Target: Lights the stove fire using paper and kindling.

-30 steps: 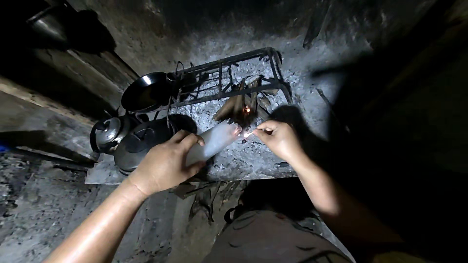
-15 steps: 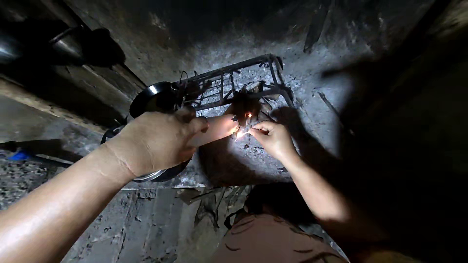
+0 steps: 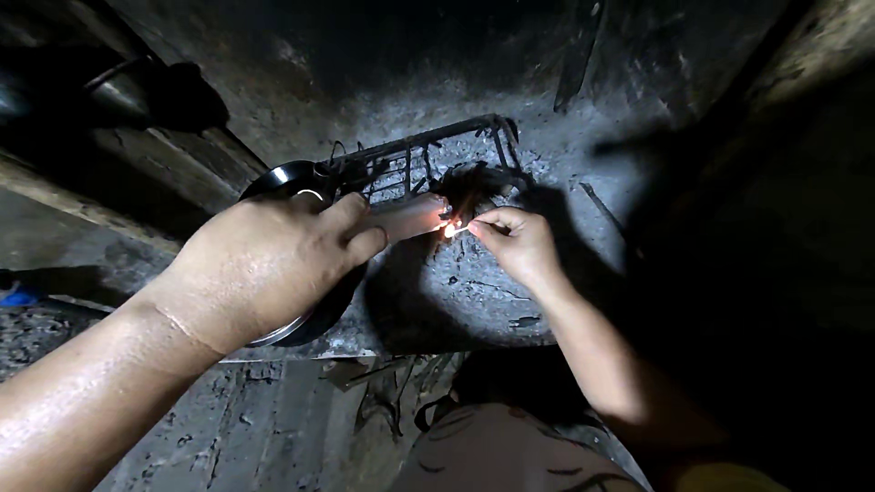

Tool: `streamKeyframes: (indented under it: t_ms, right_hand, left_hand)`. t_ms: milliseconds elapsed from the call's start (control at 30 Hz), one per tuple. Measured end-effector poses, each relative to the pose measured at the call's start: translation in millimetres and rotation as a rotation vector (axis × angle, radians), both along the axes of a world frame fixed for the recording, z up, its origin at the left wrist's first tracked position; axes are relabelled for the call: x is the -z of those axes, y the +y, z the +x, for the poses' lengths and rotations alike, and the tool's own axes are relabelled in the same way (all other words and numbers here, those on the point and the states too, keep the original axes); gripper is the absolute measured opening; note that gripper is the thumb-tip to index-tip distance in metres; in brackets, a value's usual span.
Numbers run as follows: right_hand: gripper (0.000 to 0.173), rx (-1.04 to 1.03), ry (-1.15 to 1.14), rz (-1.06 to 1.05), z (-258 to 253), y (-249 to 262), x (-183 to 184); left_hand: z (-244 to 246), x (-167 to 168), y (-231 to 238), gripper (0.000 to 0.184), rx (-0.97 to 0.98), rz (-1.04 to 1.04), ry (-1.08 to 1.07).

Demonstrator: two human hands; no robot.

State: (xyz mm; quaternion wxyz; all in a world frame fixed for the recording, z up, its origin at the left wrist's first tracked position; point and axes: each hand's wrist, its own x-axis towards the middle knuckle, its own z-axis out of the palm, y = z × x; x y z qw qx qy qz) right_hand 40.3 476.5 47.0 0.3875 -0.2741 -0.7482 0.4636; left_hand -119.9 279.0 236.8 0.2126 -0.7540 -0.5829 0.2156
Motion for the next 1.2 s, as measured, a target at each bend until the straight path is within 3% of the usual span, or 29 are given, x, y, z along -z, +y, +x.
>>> streamKeyframes:
  t_ms: [733,1067,1200]
  right_hand:
    - [0.014,0.057,0.069,0.036,-11.0,11.0,-26.5]
    - [0.016,0.089,0.136,0.056,-17.1,17.7,-42.2]
    - [0.014,0.104,0.143,0.053,-20.1,17.9,-43.5]
  left_hand:
    - [2.9,-29.7,13.5,0.035,0.012,0.009,0.067]
    - [1.5,-44.1,22.3,0.022,0.070,0.053,0.127]
    - [0.2,-51.4,26.4,0.031,0.059,0.036,0.099]
